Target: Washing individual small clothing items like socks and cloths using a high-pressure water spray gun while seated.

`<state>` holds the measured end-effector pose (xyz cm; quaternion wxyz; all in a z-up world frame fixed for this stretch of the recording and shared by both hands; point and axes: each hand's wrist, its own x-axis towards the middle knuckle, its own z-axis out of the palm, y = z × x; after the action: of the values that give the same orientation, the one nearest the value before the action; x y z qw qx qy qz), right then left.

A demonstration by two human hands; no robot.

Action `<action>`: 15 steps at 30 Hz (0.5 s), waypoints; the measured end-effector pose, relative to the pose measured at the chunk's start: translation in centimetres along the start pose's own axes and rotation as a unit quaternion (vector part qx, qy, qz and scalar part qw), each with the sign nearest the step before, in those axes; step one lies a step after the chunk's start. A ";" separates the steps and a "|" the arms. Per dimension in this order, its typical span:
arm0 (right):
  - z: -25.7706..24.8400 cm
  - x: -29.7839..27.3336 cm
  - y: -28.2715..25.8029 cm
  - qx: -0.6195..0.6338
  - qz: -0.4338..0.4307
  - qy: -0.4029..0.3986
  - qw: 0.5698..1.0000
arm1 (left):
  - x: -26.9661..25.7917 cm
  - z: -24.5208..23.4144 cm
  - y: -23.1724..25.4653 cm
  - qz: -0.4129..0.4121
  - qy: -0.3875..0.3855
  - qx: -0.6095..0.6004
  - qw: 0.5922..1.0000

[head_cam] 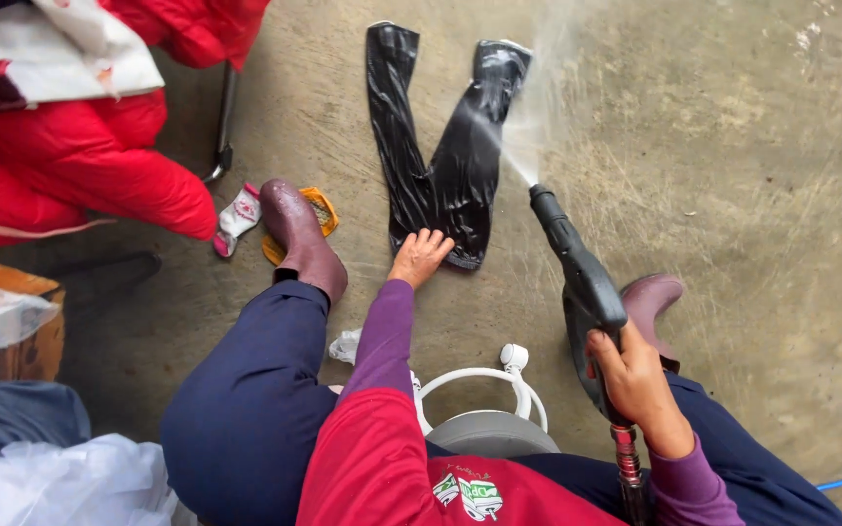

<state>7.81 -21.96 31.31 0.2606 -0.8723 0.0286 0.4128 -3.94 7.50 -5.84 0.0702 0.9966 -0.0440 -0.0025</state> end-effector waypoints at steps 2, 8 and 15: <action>-0.8 -0.1 0.3 0.021 -0.016 0.014 1.000 | 1.7 1.1 0.3 0.024 0.072 0.033 0.997; -4.0 -0.5 -1.5 0.054 0.009 0.064 0.996 | 15.8 -6.0 -1.7 -0.458 -0.137 -0.366 0.799; -6.3 -2.2 -0.2 0.105 -0.031 0.103 0.989 | 26.4 -19.9 -4.8 -0.385 0.233 -0.665 0.596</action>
<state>10.89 -25.16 36.32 0.3592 -0.8784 0.0711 0.3071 23.02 12.73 13.21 0.7139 0.5645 0.3756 0.1749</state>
